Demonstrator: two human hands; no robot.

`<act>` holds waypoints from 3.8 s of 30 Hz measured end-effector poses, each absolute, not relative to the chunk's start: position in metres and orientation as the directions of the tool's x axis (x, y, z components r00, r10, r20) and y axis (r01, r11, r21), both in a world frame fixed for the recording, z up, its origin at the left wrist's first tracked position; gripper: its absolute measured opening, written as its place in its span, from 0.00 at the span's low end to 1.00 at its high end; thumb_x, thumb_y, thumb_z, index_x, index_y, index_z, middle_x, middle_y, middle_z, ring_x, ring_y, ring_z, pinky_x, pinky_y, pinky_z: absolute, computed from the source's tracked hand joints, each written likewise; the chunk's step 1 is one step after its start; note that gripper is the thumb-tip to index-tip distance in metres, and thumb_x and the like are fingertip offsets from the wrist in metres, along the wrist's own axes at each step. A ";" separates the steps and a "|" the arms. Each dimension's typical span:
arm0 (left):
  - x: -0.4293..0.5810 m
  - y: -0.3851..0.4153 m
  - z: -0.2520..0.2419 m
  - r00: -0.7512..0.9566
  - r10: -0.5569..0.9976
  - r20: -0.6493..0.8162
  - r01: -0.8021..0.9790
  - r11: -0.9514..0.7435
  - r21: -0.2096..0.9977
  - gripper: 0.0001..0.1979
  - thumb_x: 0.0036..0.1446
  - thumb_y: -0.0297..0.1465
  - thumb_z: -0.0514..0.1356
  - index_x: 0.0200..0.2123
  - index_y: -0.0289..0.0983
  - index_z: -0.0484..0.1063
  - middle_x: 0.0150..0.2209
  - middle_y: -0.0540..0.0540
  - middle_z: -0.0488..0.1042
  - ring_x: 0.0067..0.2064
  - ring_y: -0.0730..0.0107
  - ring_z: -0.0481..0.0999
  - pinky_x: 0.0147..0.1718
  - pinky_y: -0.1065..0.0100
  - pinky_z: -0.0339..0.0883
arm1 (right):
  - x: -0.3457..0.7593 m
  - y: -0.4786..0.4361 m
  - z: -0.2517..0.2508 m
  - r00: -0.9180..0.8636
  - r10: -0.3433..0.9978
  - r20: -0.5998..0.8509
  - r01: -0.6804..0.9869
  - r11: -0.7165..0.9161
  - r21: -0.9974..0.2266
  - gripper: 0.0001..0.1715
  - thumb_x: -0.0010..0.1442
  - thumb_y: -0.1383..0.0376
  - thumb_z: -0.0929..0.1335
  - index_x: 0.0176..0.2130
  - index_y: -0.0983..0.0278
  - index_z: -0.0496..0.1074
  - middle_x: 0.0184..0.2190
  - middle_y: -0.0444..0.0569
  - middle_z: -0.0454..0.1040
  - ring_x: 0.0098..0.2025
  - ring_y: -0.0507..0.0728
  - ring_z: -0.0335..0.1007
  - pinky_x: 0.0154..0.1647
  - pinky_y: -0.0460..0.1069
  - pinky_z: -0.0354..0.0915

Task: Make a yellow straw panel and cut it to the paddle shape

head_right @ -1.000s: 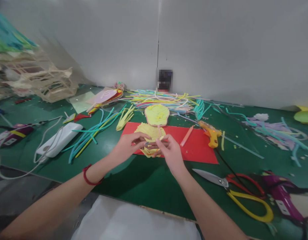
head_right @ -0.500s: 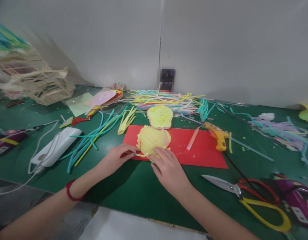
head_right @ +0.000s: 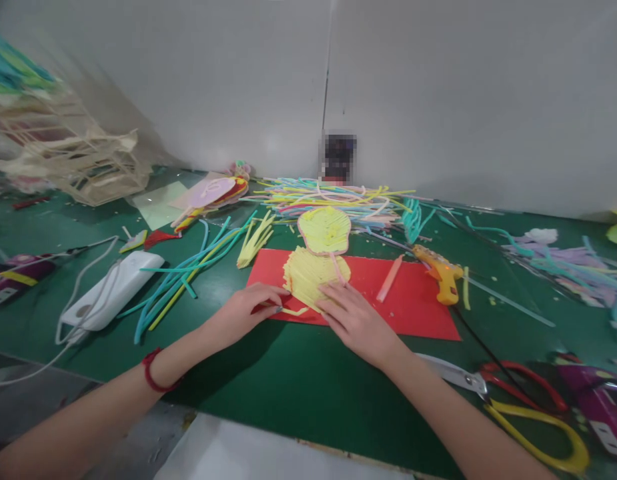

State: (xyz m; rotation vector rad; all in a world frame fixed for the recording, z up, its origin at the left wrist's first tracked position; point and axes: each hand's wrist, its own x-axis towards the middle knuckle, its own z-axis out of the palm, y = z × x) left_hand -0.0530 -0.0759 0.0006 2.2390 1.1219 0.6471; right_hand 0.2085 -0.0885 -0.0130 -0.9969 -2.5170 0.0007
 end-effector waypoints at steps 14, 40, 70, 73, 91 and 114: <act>-0.052 -0.078 -0.001 0.576 0.767 0.284 0.525 -0.613 0.591 0.04 0.59 0.28 0.58 0.34 0.37 0.73 0.35 0.47 0.74 0.39 0.70 0.73 0.38 0.70 0.66 | 0.218 -0.092 0.007 -0.678 0.519 0.521 0.621 0.784 0.026 0.09 0.61 0.66 0.65 0.38 0.65 0.75 0.46 0.55 0.76 0.51 0.60 0.69 0.52 0.59 0.64; -0.023 -0.073 0.003 0.494 0.834 0.246 0.493 -0.501 0.711 0.04 0.57 0.26 0.60 0.30 0.39 0.72 0.28 0.53 0.78 0.31 0.73 0.76 0.35 0.70 0.66 | 0.178 -0.115 0.014 -0.359 0.774 0.521 0.827 0.523 -0.207 0.09 0.62 0.70 0.65 0.29 0.63 0.69 0.24 0.45 0.73 0.29 0.52 0.65 0.33 0.50 0.54; -0.035 -0.052 -0.010 0.628 0.753 0.195 0.521 -0.594 0.614 0.02 0.56 0.30 0.61 0.32 0.38 0.73 0.34 0.47 0.73 0.37 0.67 0.69 0.37 0.65 0.61 | 0.212 -0.040 0.003 -0.121 0.973 0.194 0.905 0.189 -0.381 0.05 0.55 0.66 0.64 0.27 0.62 0.68 0.26 0.48 0.74 0.30 0.56 0.71 0.28 0.49 0.63; -0.035 -0.052 -0.010 0.630 0.752 0.193 0.517 -0.591 0.619 0.02 0.56 0.29 0.61 0.32 0.38 0.73 0.35 0.47 0.73 0.37 0.67 0.68 0.37 0.65 0.61 | 0.217 -0.036 0.010 -0.036 0.995 0.090 0.867 0.076 -0.493 0.05 0.53 0.64 0.66 0.29 0.63 0.71 0.27 0.49 0.76 0.29 0.56 0.72 0.28 0.49 0.64; -0.035 -0.052 -0.008 0.624 0.756 0.198 0.510 -0.586 0.630 0.01 0.56 0.29 0.62 0.31 0.38 0.73 0.34 0.48 0.74 0.37 0.67 0.69 0.37 0.66 0.62 | 0.214 -0.016 0.093 0.386 0.886 0.255 0.328 0.127 -0.936 0.15 0.54 0.53 0.68 0.29 0.62 0.71 0.19 0.42 0.67 0.15 0.48 0.58 0.13 0.44 0.51; -0.024 -0.047 -0.003 0.645 0.710 0.282 0.602 -0.700 0.384 0.04 0.58 0.32 0.59 0.33 0.39 0.74 0.35 0.49 0.73 0.37 0.68 0.67 0.37 0.66 0.58 | 0.213 -0.058 -0.022 -0.200 0.864 0.462 0.962 0.262 -0.073 0.23 0.64 0.57 0.59 0.50 0.68 0.70 0.59 0.61 0.62 0.62 0.67 0.54 0.59 0.64 0.55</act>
